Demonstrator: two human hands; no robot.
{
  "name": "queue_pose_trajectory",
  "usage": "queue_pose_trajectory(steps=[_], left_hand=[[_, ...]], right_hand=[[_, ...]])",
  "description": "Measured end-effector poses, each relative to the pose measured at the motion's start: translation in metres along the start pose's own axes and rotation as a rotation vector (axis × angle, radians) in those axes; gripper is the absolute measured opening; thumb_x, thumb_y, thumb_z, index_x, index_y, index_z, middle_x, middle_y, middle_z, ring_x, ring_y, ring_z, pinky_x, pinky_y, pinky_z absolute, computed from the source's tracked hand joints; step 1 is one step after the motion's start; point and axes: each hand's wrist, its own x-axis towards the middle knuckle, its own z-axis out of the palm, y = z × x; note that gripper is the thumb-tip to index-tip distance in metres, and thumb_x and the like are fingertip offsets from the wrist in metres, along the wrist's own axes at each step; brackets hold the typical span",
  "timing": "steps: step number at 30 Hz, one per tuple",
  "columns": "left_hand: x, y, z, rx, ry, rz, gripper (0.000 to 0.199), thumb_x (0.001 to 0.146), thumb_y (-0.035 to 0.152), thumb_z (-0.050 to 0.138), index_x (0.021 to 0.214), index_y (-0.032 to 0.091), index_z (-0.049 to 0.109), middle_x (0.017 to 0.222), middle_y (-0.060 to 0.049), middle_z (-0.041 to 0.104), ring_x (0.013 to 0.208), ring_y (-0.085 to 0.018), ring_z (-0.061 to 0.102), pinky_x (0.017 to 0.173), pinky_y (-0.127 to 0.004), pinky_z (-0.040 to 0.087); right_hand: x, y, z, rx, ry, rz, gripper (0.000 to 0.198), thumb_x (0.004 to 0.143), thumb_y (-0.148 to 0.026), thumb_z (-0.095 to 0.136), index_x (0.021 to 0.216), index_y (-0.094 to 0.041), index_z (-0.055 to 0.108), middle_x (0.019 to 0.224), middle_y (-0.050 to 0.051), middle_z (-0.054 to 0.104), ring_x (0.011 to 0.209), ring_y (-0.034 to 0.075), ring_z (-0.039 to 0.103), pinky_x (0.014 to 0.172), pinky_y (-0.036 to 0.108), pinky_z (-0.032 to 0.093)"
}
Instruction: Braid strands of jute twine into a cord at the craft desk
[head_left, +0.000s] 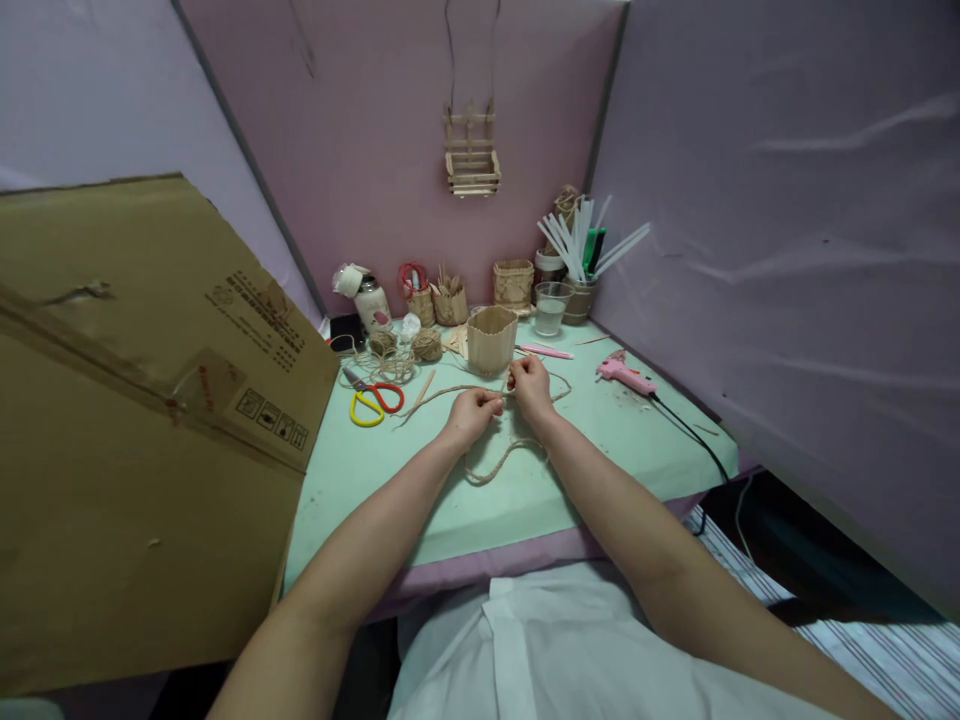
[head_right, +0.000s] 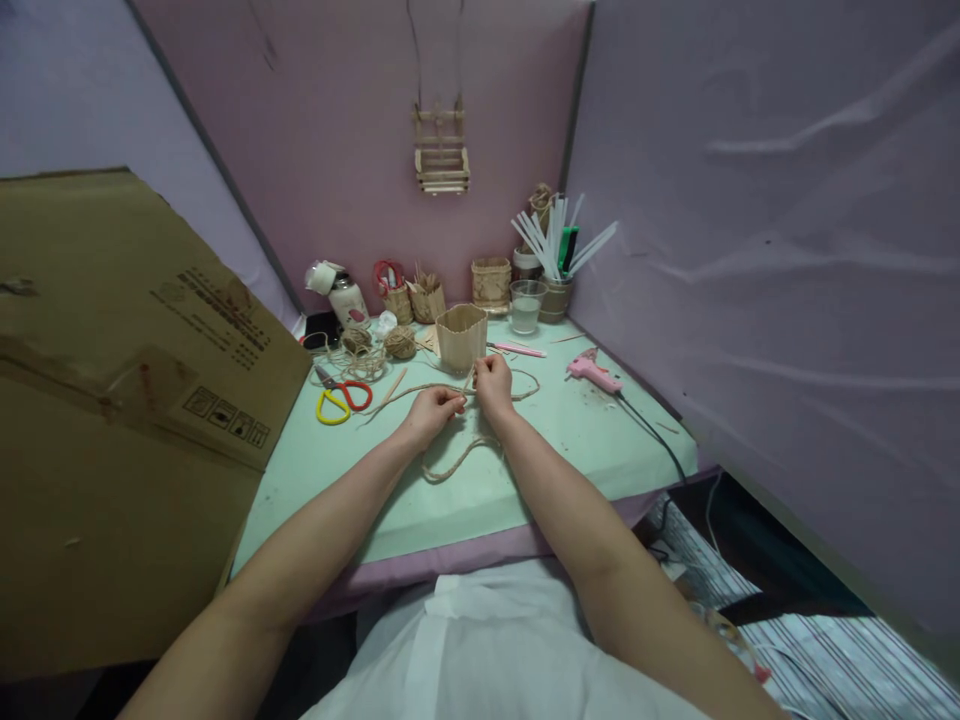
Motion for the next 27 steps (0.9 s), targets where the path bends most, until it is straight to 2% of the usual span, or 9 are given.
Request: queue_pose_trajectory(steps=[7, 12, 19, 22, 27], left_hand=[[-0.002, 0.004, -0.003, -0.056, -0.023, 0.002, 0.013, 0.070, 0.023, 0.062, 0.062, 0.012, 0.062, 0.051, 0.000, 0.055, 0.045, -0.007, 0.041, 0.049, -0.023, 0.033], [-0.002, 0.002, -0.011, -0.141, -0.001, 0.023, 0.013, 0.067, 0.025, 0.064, 0.070, 0.013, 0.065, 0.058, 0.000, 0.059, 0.049, -0.007, 0.044, 0.049, -0.021, 0.034], [0.003, -0.003, -0.018, -0.343, 0.017, -0.040, 0.024, 0.061, 0.026, 0.070, 0.080, 0.012, 0.065, 0.070, -0.003, 0.063, 0.057, -0.007, 0.051, 0.056, -0.021, 0.040], [0.005, -0.004, -0.018, -0.374, 0.017, -0.046, 0.027, 0.063, 0.031, 0.069, 0.082, 0.012, 0.064, 0.071, -0.003, 0.063, 0.057, -0.005, 0.049, 0.055, -0.019, 0.038], [0.006, -0.005, -0.021, -0.310, 0.055, -0.029, 0.033, 0.066, 0.042, 0.065, 0.080, 0.012, 0.064, 0.067, -0.001, 0.059, 0.051, -0.005, 0.040, 0.047, -0.020, 0.032]], right_hand=[[-0.001, -0.003, 0.001, 0.121, -0.011, 0.003, 0.013, 0.073, -0.029, 0.050, 0.065, -0.022, 0.042, 0.049, -0.007, 0.045, 0.045, 0.010, 0.044, 0.048, 0.023, 0.036], [0.004, -0.009, -0.007, 0.153, -0.184, -0.050, 0.018, 0.069, -0.032, 0.059, 0.064, -0.020, 0.046, 0.048, -0.006, 0.045, 0.046, 0.009, 0.041, 0.049, 0.022, 0.034], [0.002, -0.018, -0.012, 0.256, -0.328, 0.012, 0.028, 0.067, -0.043, 0.064, 0.068, -0.020, 0.048, 0.053, -0.005, 0.049, 0.048, 0.008, 0.041, 0.048, 0.022, 0.033], [0.000, -0.019, -0.012, 0.241, -0.345, -0.010, 0.028, 0.067, -0.043, 0.064, 0.069, -0.020, 0.048, 0.053, -0.005, 0.048, 0.047, 0.008, 0.040, 0.049, 0.022, 0.032], [-0.001, -0.022, -0.012, 0.137, -0.382, -0.061, 0.024, 0.069, -0.041, 0.060, 0.069, -0.020, 0.049, 0.051, -0.006, 0.047, 0.048, 0.009, 0.039, 0.049, 0.023, 0.031]])
